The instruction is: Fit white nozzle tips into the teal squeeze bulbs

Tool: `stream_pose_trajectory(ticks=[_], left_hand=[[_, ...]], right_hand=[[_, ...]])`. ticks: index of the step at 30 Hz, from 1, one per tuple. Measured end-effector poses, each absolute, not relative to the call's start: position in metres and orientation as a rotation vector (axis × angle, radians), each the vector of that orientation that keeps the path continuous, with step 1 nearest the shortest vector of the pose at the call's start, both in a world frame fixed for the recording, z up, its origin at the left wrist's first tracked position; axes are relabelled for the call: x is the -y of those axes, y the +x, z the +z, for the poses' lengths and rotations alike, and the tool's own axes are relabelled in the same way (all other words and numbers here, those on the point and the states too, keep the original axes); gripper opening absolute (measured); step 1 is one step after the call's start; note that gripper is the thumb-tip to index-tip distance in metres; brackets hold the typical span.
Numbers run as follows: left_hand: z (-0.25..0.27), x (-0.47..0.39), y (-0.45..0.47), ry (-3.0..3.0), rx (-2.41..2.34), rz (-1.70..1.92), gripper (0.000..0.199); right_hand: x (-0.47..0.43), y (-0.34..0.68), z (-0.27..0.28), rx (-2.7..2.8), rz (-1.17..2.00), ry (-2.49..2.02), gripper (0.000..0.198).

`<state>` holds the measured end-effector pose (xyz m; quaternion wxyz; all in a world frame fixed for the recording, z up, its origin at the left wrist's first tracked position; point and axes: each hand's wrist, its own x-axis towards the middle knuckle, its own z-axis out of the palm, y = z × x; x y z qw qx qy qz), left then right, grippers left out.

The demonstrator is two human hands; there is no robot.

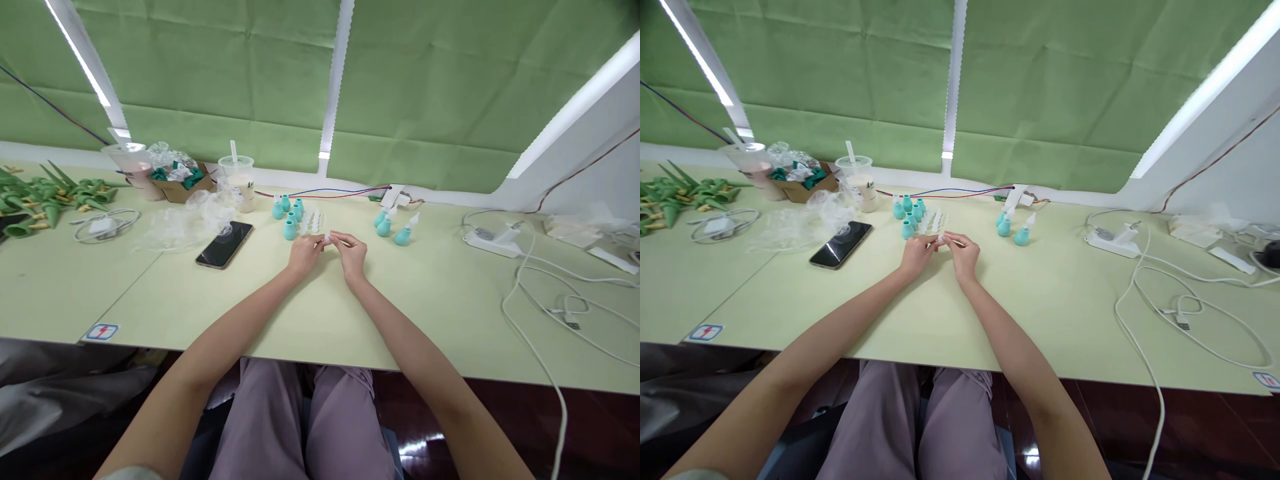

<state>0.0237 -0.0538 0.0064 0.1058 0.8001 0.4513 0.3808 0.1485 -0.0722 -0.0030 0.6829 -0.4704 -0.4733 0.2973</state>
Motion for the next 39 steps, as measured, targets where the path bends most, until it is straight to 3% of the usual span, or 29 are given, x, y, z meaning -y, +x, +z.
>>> stream_pose_trajectory(ticks=[6, 12, 16, 20, 26, 31, 39], left_hand=[[0.003, 0.050, 0.020, 2.578, -1.395, 1.116, 0.027], [0.006, 0.048, 0.018, 2.800, -1.391, 0.931, 0.028], [0.009, 0.051, 0.018, 2.866, -1.372, 0.890, 0.023], [0.011, 0.043, 0.011, 2.776, -1.484, 1.005, 0.032], [0.012, 0.026, -0.008, 2.419, -1.634, 1.262, 0.020], [0.014, 0.024, -0.015, 2.259, -1.650, 1.383, 0.019], [0.010, 0.022, -0.013, 2.317, -1.655, 1.365, 0.020]], right_hand=[[0.065, 0.159, -0.006, 1.027, 0.991, -1.084, 0.031], [0.064, 0.163, -0.007, 1.001, 1.089, -1.072, 0.031], [0.058, 0.168, -0.013, 0.940, 0.940, -1.118, 0.034], [0.041, 0.178, -0.021, 0.944, 0.719, -1.284, 0.036], [0.004, 0.166, -0.011, 1.372, 0.289, -1.554, 0.008], [-0.017, 0.147, -0.013, 1.464, 0.053, -1.599, 0.009], [-0.021, 0.152, -0.021, 1.450, 0.085, -1.634, 0.012]])
